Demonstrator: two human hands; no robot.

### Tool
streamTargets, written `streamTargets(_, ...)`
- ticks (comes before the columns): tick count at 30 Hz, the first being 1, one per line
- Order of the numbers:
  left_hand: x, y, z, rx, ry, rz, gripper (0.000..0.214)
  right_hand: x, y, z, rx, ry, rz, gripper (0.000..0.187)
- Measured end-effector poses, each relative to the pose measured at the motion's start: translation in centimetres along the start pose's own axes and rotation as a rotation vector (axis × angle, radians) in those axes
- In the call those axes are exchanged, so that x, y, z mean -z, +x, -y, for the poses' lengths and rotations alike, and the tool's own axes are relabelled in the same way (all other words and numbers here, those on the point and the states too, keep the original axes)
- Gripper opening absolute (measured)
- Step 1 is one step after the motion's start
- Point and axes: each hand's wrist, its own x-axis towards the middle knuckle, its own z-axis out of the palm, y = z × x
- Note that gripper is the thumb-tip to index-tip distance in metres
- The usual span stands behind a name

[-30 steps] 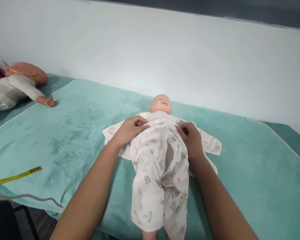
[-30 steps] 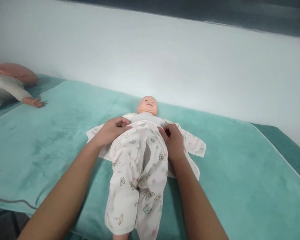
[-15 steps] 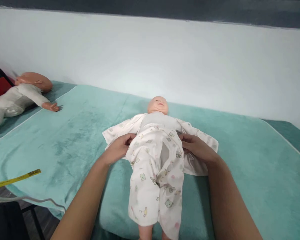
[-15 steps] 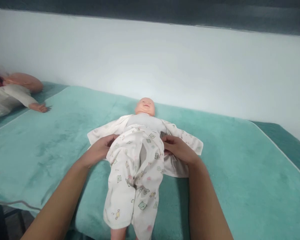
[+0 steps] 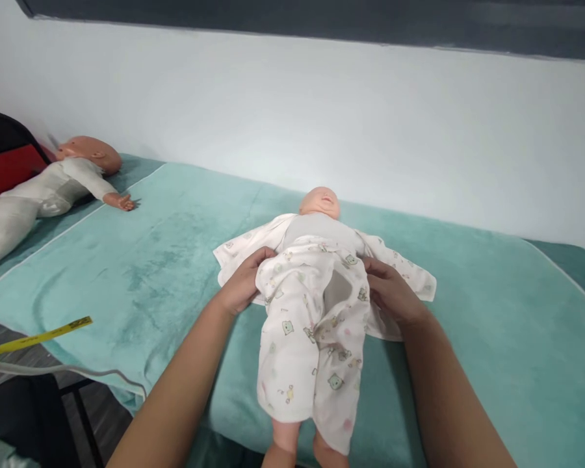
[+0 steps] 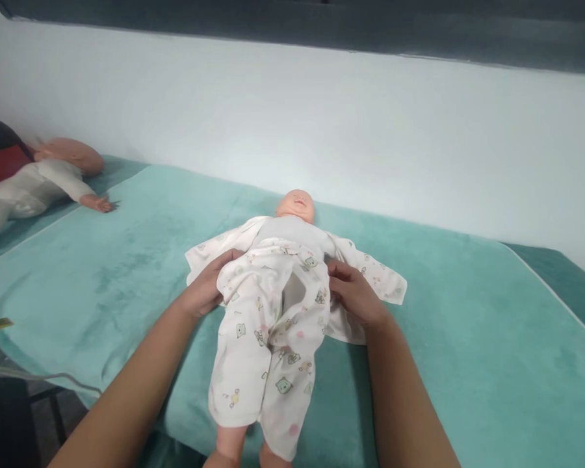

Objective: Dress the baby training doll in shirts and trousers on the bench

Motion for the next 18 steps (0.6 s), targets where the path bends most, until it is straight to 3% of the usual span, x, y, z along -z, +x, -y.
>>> streamTargets(6,-2.1,0.4,0.6,0.041,-0.247,-0.169,0.032,-1.9,0.3,0.4,0.074,0.080,-0.213,0.035)
streamTargets(14,-2.4,1.0,1.2,0.093,-0.337,-0.133,0.032,-2.0,0.4,0.2,0.069,0.139,-0.167,0.041)
streamTargets(18,-2.3,1.1,1.7,-0.047,-0.128,-0.173,0.029,-1.7,0.4,-0.2,0.100,0.128,-0.128,0.037)
